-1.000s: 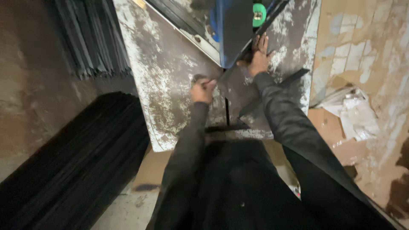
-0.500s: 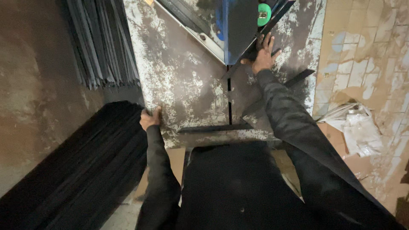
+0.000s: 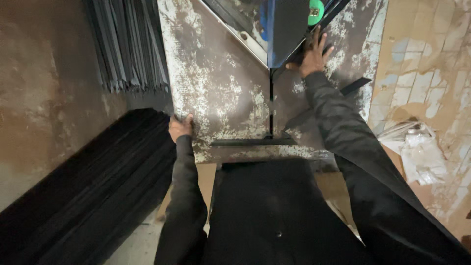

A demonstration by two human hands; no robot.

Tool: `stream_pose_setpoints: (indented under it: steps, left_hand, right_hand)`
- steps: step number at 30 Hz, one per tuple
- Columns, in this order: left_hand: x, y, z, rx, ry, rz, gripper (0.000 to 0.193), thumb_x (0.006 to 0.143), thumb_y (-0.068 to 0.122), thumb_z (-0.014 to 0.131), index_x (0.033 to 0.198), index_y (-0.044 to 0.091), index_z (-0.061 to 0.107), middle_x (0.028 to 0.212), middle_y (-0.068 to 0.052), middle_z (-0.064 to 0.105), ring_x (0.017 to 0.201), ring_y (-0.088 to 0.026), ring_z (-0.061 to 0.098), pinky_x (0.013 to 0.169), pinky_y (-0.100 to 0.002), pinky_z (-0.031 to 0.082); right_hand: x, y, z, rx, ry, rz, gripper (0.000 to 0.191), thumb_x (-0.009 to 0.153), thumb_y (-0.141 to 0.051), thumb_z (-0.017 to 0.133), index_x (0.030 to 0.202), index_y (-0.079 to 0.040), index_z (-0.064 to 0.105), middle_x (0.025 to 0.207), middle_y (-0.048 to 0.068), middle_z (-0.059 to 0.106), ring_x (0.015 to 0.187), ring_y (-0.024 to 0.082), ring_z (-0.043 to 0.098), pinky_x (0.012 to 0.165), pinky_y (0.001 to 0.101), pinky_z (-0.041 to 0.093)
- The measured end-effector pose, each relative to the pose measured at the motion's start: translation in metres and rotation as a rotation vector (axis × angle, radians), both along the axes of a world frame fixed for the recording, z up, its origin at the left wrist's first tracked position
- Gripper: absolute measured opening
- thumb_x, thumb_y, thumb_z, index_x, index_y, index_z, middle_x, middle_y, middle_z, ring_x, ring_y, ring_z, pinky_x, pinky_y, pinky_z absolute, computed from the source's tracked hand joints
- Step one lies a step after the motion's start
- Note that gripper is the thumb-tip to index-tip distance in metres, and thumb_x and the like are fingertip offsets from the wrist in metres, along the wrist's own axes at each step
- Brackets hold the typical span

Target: The person cuts black moulding strips into angled pieces using a double mitre saw, positioning each strip against the fence and lowering the blade, then stacks the cut pieces on the table and gathers them into a pile.

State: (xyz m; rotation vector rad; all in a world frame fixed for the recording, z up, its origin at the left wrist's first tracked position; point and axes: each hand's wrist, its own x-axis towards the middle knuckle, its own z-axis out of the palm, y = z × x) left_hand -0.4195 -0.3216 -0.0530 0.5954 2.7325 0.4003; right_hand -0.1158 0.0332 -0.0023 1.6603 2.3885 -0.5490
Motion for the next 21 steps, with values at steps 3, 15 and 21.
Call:
stream_pose_setpoints:
  steps: [3,15,21]
  left_hand:
    - [0.039,-0.033,0.011,0.155,0.260,-0.384,0.083,0.074,0.040,0.084,0.143,-0.001,0.063,0.151,-0.030,0.048,0.133,-0.048,0.050,0.106,-0.057,0.047]
    - [0.167,-0.171,0.009,0.205,0.040,-0.920,0.041,0.092,0.011,0.055,0.131,0.015,0.066,0.151,-0.015,0.050,0.135,-0.037,0.050,0.110,-0.051,0.041]
    - [0.153,-0.173,0.020,-0.065,0.007,-1.039,0.029,0.095,0.014,0.056,0.122,0.011,0.065,0.117,-0.010,0.065,0.117,-0.031,0.059,0.098,-0.047,0.049]
  right_hand:
    - [0.023,-0.019,0.004,0.047,-0.035,0.094,0.136,0.069,-0.078,0.078,0.169,-0.010,0.016,0.176,0.013,-0.005,0.159,0.044,-0.004,0.119,0.0775,0.001]
    - [0.119,-0.148,-0.010,0.133,0.084,0.120,0.102,0.087,-0.075,0.064,0.166,-0.016,0.037,0.176,0.018,0.003,0.160,0.047,0.002,0.119,0.0778,0.005]
    - [0.184,-0.214,0.002,0.144,0.181,0.100,0.091,0.099,-0.070,0.056,0.169,-0.015,0.033,0.177,0.022,0.007,0.162,0.047,0.005,0.118,0.0803,0.005]
